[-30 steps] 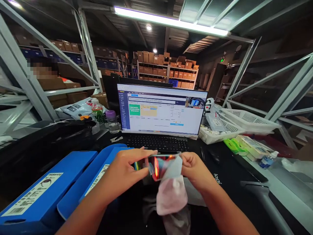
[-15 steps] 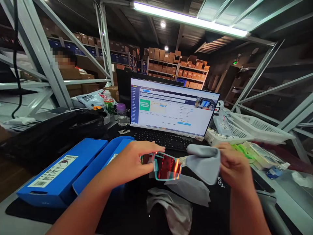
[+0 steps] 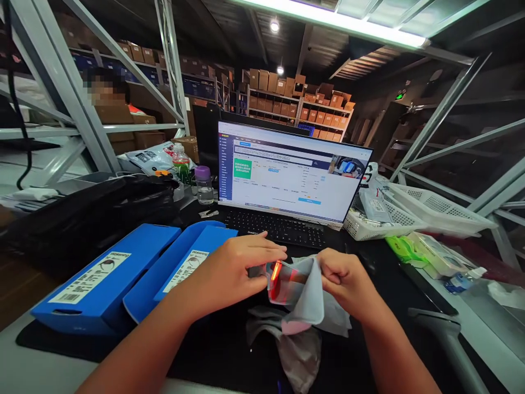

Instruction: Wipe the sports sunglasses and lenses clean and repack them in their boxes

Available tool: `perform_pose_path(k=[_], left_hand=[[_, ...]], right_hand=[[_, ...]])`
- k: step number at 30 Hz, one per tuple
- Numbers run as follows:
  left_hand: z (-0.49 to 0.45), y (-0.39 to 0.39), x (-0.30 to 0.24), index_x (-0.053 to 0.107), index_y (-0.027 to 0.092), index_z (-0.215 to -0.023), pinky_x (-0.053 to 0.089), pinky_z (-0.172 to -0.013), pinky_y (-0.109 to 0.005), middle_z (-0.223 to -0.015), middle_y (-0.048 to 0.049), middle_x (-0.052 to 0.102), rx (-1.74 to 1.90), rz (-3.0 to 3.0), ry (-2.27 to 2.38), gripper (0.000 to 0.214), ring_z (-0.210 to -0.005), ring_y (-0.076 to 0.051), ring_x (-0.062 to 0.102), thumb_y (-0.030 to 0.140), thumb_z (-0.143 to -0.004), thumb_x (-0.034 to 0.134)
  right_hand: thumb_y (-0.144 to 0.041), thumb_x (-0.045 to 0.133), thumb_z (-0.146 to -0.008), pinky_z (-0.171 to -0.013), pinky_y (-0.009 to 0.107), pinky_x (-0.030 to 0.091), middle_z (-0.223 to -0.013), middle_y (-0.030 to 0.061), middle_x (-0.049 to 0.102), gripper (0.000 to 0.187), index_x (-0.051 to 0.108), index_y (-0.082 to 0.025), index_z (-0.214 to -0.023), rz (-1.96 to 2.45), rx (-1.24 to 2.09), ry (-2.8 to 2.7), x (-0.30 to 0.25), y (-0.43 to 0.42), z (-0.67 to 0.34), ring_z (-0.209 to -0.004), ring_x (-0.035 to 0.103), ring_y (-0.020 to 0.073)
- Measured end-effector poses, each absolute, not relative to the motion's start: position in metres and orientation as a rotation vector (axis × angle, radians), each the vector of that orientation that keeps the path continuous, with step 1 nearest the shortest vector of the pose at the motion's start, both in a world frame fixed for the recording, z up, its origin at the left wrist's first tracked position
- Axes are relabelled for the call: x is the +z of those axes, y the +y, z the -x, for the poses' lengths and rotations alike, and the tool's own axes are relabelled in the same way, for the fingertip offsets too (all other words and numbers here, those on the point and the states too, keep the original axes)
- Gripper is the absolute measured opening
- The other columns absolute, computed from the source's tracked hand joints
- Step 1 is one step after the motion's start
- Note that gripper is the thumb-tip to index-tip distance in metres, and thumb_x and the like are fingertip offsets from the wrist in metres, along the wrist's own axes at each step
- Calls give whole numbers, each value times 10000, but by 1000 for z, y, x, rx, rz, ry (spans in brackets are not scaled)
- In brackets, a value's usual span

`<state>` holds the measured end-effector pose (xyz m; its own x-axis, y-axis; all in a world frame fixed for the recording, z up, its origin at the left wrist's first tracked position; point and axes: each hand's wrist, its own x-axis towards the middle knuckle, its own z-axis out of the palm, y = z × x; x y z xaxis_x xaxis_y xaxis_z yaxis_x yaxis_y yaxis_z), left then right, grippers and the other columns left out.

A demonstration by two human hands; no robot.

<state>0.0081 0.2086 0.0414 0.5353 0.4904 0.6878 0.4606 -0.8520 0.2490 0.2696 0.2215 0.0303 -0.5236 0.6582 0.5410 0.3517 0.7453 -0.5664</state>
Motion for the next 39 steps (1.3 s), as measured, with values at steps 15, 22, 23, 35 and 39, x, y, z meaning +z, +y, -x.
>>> perform_pose_path(k=[15,22,23,35,39], left_hand=[[-19,197,37,786,213,-1009,606,-769,-274,-969,21,796,1430,-2540,1019,438,-864,-172,751,40,-640,624],[-29,201,30,790,206,-955,585,-681,-263,-920,-2,797,1459,-2515,1019,371,-781,-172,743,66,-642,650],[-29,201,30,787,207,-935,581,-668,-259,-908,-2,796,1471,-2532,1016,352,-762,-169,740,65,-646,647],[-50,203,15,695,153,-894,634,-742,-356,-898,-54,787,1502,-3063,911,186,-753,-198,750,125,-865,513],[-46,204,21,713,176,-918,635,-776,-319,-871,-11,790,1608,-2839,899,132,-744,-171,749,155,-835,613]], right_hand=[[-71,714,-718,-501,224,217,-583,-87,364,452,297,-213,-615,747,1155,-2110,31,206,-266,-559,267,76],[-78,642,-757,-542,244,276,-605,-59,406,362,343,-209,-601,636,1389,-2221,31,235,-290,-582,341,97],[-66,642,-742,-553,249,277,-595,-59,400,369,339,-208,-586,626,1350,-2242,31,238,-292,-587,338,99],[-93,579,-770,-587,276,225,-535,-69,300,400,242,-206,-586,961,325,-2099,24,201,-231,-551,261,102],[-136,629,-781,-553,253,237,-568,-71,320,420,261,-214,-596,900,757,-2186,35,213,-259,-565,274,96]])
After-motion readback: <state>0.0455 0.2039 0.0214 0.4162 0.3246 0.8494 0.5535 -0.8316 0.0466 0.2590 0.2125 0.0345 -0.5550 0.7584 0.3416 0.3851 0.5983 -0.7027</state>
